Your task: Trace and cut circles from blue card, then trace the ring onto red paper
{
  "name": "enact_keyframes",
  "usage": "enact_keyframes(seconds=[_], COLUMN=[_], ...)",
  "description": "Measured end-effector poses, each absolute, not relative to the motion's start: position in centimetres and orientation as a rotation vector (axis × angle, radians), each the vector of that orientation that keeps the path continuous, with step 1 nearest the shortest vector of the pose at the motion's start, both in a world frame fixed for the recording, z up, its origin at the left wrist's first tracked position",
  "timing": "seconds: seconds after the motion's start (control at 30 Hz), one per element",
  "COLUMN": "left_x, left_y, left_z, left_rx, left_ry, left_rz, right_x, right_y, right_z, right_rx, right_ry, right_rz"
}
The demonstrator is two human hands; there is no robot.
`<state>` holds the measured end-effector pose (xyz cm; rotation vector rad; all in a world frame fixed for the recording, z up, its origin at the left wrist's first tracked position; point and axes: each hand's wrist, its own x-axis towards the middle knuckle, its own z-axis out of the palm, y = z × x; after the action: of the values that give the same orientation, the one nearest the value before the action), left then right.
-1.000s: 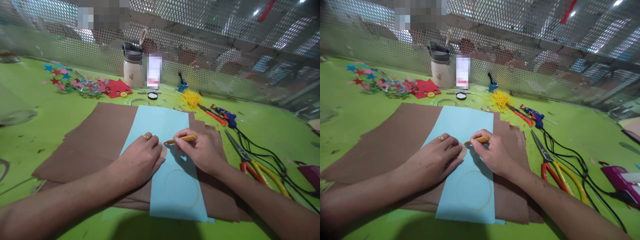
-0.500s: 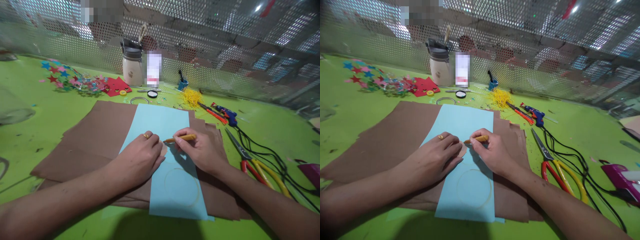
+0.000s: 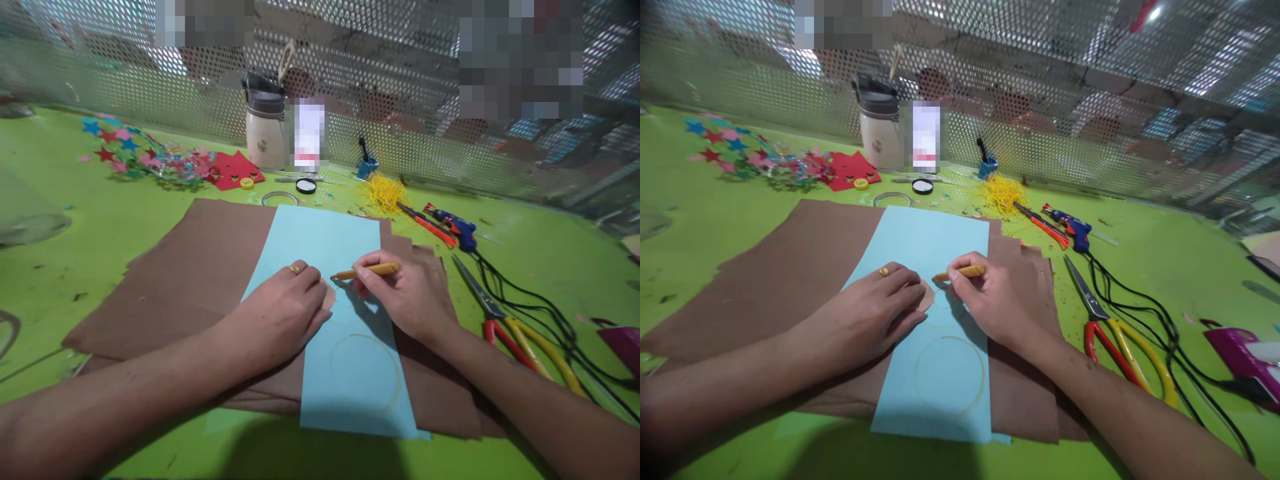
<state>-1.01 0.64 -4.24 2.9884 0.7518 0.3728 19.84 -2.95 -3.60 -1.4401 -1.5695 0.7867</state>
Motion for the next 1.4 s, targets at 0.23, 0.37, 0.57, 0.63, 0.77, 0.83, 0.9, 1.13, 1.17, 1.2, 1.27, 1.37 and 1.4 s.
enact_keyframes(seconds=[0.23, 0.37, 0.57, 0.63, 0.77, 0.83, 0.9, 1.13, 1.17, 1.2, 1.27, 1.37, 1.4], left_x=[-1.0, -1.0, -1.0, -1.0, -0.9, -0.9, -0.9, -0.9, -0.9, -0.8, -0.8, -0.8, -0.8], left_y=[0.7, 0.7, 0.7, 0.6, 0.6, 0.6, 0.5, 0.4, 0.4, 0.4, 0.5, 0.5, 0.5], left_z=[-4.4, -4.5, -4.5, -4.4, -4.5, -4.6, -4.7, -4.7, -4.6, -4.6, -4.6, -4.7, -4.7], left_rx=[3.006, 3.015, 3.035, 3.037, 3.042, 3.044, 3.039, 3.056, 3.064, 3.071, 3.081, 3.102, 3.107], left_ry=[0.721, 0.724, 0.701, 0.707, 0.726, 0.729, 0.732, 0.741, 0.739, 0.736, 0.729, 0.708, 0.703], left_rz=[0.396, 0.392, 0.406, 0.397, 0.387, 0.387, 0.387, 0.392, 0.393, 0.391, 0.399, 0.421, 0.421], right_x=[21.0, 21.0, 20.1, 19.9, 19.7, 19.8, 19.8, 19.7, 19.7, 19.7, 19.7, 19.7, 19.6], right_y=[-2.8, -2.9, -3.0, -3.0, -3.0, -3.0, -3.1, -3.2, -3.2, -3.2, -3.1, -3.1, -3.1], right_z=[-4.0, -3.6, -2.9, -3.0, -3.5, -3.7, -3.8, -3.6, -3.6, -3.6, -3.7, -3.8, -3.8], right_rx=[-1.324, -1.347, -1.404, -1.398, -1.403, -1.403, -1.394, -1.409, -1.407, -1.402, -1.387, -1.377, -1.38], right_ry=[-1.558, -1.591, -1.672, -1.679, -1.694, -1.693, -1.688, -1.679, -1.675, -1.673, -1.665, -1.662, -1.662], right_rz=[0.711, 0.691, 0.631, 0.64, 0.641, 0.657, 0.685, 0.694, 0.702, 0.714, 0.73, 0.736, 0.734])
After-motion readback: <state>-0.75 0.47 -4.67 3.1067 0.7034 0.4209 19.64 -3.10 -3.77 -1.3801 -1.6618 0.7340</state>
